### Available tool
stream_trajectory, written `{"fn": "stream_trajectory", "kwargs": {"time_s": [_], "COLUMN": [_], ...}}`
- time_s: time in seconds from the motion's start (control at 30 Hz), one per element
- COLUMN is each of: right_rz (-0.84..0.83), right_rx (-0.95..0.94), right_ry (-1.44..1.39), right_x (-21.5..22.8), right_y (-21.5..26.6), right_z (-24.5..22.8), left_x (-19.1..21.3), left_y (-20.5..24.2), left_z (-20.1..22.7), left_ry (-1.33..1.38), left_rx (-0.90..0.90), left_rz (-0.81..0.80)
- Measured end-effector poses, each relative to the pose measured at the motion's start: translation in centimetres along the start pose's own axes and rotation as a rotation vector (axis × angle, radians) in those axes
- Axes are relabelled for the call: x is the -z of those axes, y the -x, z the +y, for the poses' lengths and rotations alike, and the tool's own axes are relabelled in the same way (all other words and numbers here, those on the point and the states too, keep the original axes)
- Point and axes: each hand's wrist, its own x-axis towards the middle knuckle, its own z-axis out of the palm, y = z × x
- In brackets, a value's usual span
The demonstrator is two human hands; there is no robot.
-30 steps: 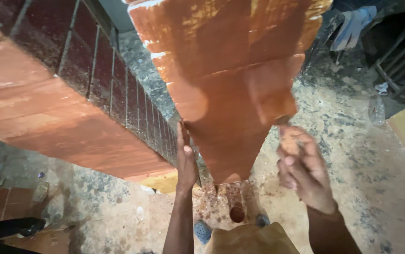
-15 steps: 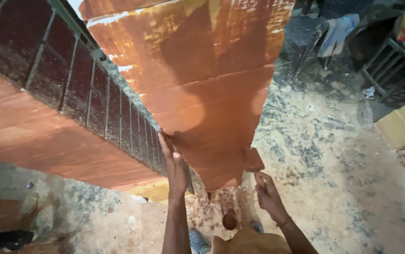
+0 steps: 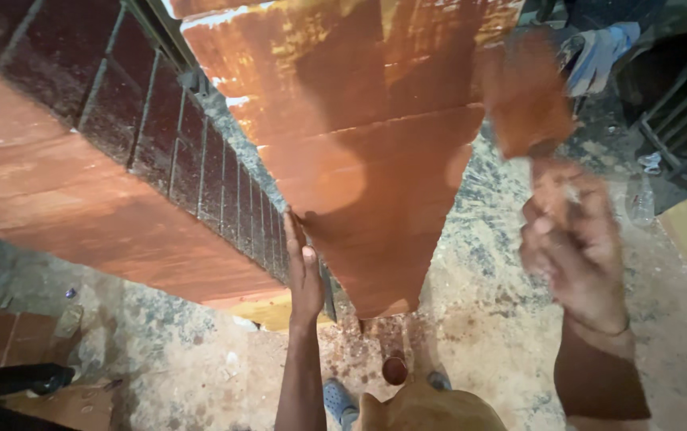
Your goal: The person paints a vertical wooden beam with reddish-brown paint using a brush. They repeatedly dip the brush into a small container and apply paint in steady strokes along the beam's surface.
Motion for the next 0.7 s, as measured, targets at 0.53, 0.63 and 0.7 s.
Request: {"fn": "stream_trajectory", "kwargs": {"time_s": [0.53,0.63,0.7], "right_rz": [0.147,0.139,0.126], "right_rx": [-0.680,-0.959,-0.900], "right_ry": [0.138,-0.077,-0.094], "right_x": [-0.7,-1.1,-1.9], "right_y": [16.2,16.9,15.4], "right_z": [25.9,26.1,24.4], "left_x": [2.1,2.2,2.4], "left_y": [0.8,1.1,1.0], "left_z": [-0.9,-1.5,-1.8], "left_ry": [-0.017,-0.065,-0.080], "left_rx": [0.128,0.126,0.135], "left_rz": [-0.086,-0.108,-0.121]}}
